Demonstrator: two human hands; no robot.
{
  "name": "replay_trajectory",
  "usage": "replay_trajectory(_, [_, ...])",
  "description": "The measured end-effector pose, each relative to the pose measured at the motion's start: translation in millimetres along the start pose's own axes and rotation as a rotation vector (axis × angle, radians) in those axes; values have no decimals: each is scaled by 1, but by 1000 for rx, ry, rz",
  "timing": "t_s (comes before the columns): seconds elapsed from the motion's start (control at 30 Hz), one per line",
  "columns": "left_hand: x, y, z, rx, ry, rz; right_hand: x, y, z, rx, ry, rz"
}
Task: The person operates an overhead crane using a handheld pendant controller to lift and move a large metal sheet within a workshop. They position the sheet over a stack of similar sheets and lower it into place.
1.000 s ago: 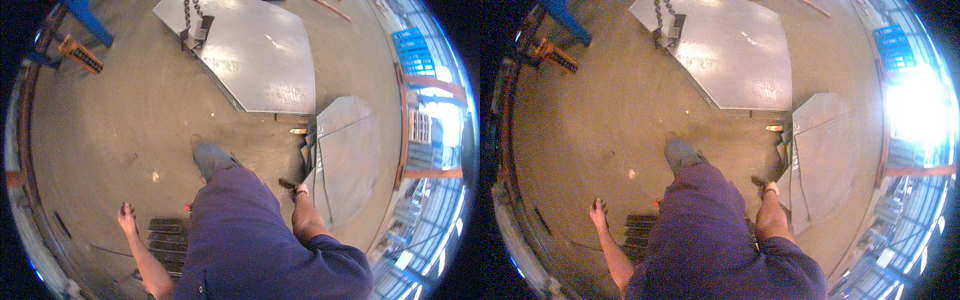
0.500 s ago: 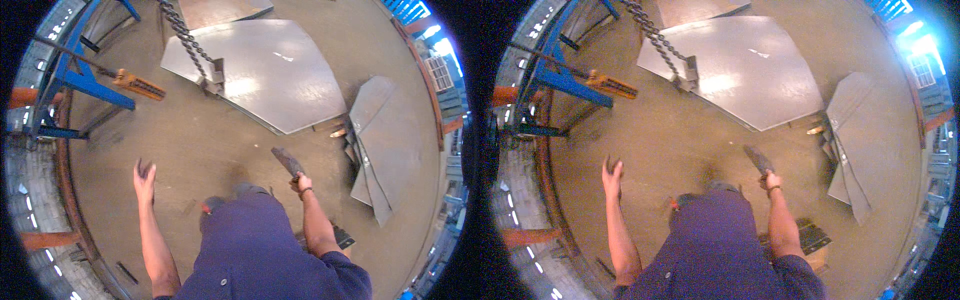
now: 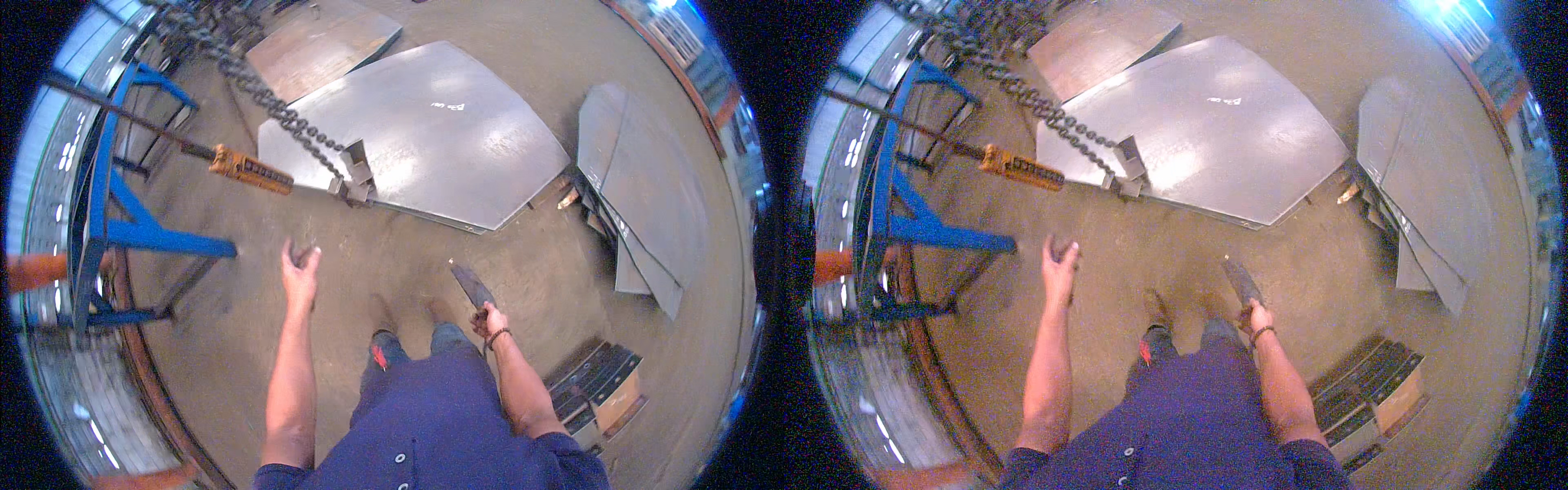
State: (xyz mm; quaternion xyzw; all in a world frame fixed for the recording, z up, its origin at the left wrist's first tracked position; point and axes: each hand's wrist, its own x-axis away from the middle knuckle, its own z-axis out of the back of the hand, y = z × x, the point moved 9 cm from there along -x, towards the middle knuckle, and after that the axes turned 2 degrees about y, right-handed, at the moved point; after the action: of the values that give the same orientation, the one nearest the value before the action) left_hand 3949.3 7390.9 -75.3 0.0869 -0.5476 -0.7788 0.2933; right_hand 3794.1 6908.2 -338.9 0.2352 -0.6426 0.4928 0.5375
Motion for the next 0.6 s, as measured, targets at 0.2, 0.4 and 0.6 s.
replay_trajectory(0.2, [-21, -165, -94, -294, -430, 169, -47, 106, -32, -305, 68, 36])
replay_trajectory(0.4, [0, -281, -201, -331, -595, 196, -143, 160, -123, -531, -22, -115])
replay_trajectory(0.6, [22, -342, -348, -94, -782, -304, -315, 180, -187, -115, -65, 248])
